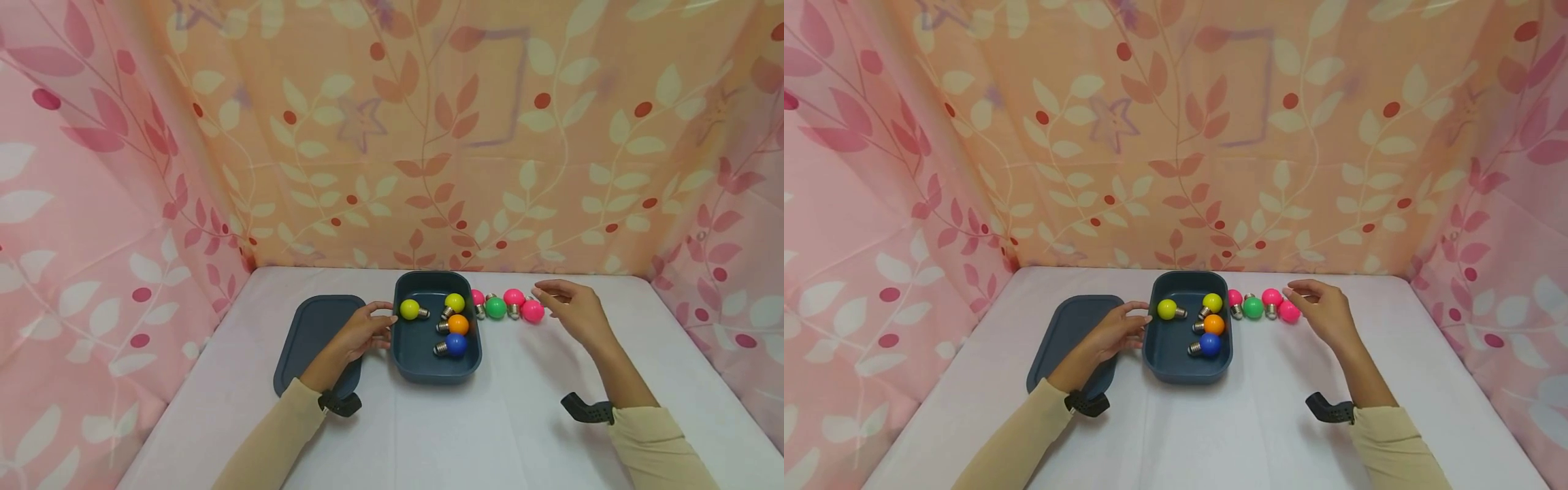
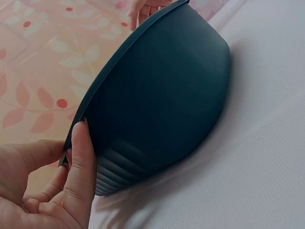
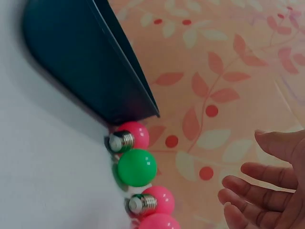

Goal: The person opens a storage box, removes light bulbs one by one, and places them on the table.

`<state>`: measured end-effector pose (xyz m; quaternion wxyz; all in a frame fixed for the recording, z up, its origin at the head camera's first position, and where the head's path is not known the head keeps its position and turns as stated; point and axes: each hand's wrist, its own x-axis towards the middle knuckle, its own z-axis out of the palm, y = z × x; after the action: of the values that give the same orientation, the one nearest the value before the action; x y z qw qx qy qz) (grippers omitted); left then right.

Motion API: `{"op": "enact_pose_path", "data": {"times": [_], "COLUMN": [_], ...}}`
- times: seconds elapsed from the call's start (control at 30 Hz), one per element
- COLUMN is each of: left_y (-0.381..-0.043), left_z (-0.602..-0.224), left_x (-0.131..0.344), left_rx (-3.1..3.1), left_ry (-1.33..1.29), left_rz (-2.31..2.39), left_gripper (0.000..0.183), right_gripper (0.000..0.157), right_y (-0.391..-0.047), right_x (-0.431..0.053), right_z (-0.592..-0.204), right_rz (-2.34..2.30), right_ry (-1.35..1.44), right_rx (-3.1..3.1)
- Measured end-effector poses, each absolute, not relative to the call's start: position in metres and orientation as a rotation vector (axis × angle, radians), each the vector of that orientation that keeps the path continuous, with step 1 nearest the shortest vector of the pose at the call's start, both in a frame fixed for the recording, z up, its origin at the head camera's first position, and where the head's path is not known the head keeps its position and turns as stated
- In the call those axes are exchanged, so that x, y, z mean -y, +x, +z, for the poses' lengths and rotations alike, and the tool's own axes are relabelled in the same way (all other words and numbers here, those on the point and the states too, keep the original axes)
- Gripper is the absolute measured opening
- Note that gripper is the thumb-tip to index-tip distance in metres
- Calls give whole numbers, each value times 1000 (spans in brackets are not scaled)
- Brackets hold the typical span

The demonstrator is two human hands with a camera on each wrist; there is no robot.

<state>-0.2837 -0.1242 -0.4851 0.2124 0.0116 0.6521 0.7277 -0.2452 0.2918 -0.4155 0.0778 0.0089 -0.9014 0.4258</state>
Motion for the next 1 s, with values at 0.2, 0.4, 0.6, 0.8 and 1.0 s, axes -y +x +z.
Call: {"op": "enact_pose_path", "data": {"times": [0.2,0.4,0.6,0.8,1.0], "left_y": [-285,-287,-286,-284,-285], "left_z": [-483,-484,-486,-488,-488], "left_x": [125,126,124,124,125], "left_rx": [-1818,-1808,-1799,-1800,-1809], "left_ry": [16,21,30,23,2], "left_rz": [2019,2022,2022,2022,2020], "left_gripper": [46,46,49,49,46], "right_gripper": [50,45,40,37,37], "right_y": [-239,-235,-234,-228,-223], "right_x": [-274,-261,-245,-222,-201], "right_z": [-409,-408,-415,-420,-420], "right_rz": [1222,1201,1186,1145,1081], "right_ry": [104,182,330,452,581], "right_rx": [2747,2765,2777,2803,2808]}}
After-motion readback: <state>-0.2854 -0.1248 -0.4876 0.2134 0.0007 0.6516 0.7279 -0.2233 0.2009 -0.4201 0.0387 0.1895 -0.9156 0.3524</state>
